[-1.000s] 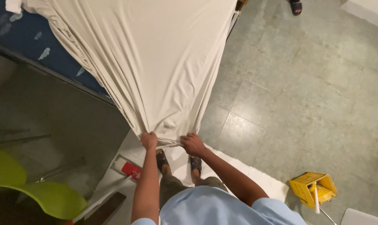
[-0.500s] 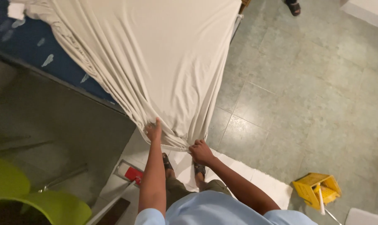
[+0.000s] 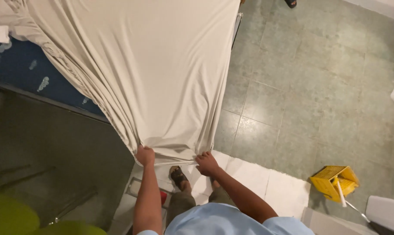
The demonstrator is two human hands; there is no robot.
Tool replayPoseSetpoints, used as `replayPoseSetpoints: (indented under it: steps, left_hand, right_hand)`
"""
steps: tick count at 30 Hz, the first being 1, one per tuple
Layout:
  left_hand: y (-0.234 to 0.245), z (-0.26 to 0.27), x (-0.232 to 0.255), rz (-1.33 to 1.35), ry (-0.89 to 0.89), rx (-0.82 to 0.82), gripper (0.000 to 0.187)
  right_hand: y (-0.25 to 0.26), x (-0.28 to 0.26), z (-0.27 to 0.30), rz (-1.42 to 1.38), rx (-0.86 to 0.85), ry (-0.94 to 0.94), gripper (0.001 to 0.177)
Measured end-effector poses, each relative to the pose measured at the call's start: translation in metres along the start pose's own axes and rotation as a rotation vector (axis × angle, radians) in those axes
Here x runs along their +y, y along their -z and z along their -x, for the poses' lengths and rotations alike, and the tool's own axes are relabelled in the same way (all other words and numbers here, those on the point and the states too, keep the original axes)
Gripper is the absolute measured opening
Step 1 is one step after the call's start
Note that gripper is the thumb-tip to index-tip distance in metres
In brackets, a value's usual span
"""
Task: The person fits a white fitted sheet onto a blue mattress by stretching the elasticized corners and smoothing the fabric across the surface. The person walks around the bed to secure each corner and adjusts the sheet until it is fully attached.
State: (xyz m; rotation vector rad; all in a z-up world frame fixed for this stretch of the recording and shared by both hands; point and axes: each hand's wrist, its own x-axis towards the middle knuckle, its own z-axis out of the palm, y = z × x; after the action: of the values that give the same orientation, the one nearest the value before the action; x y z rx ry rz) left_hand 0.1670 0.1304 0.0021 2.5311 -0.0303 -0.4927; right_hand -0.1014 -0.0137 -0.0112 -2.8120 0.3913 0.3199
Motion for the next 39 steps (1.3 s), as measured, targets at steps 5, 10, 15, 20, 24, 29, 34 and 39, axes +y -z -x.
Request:
replayPoseSetpoints:
  steps: [5,10,15,20,24,29,34,39]
  left_hand:
    - [-0.013,-0.004,0.011,-0.040,0.015,-0.120,0.030]
    - [-0.032,0.008,0.019,0.017,0.024,-0.203,0.033]
    - [-0.016,0.003,0.054,0.517,0.249,-0.229,0.055]
    - [-0.023,0.004,0.060,0.270,0.047,-0.447,0.073]
    - [-0.054,-0.016,0.045,0.229,-0.027,-0.503,0.050]
    - [-0.049,-0.014,0.040,0.246,-0.004,-0.501,0.039]
    - [-0.040,-0.012,0.043,0.242,-0.051,-0.500,0.041]
    - [-0.035,-0.010,0.014,0.378,0.185,-0.550,0.060]
  right_hand:
    - [-0.006,0.004,0.007,0.026,-0.055,-0.106,0.027]
    - [-0.037,0.014,0.015,-0.006,-0.179,-0.233,0.034]
    - [0.007,0.013,-0.008,-0.178,-0.327,-0.354,0.064]
    - [0.027,0.012,-0.049,-0.658,-0.184,-0.524,0.084]
    - [0.033,0.000,-0.066,-0.877,-0.072,-0.693,0.090]
    - [-0.029,0.013,-0.070,-0.801,0.019,-0.820,0.037]
    - [-0.063,0.038,-0.074,-0.762,-0.032,-0.772,0.043]
    - [-0.088,0.037,-0.047,-1.561,0.021,-0.867,0.058]
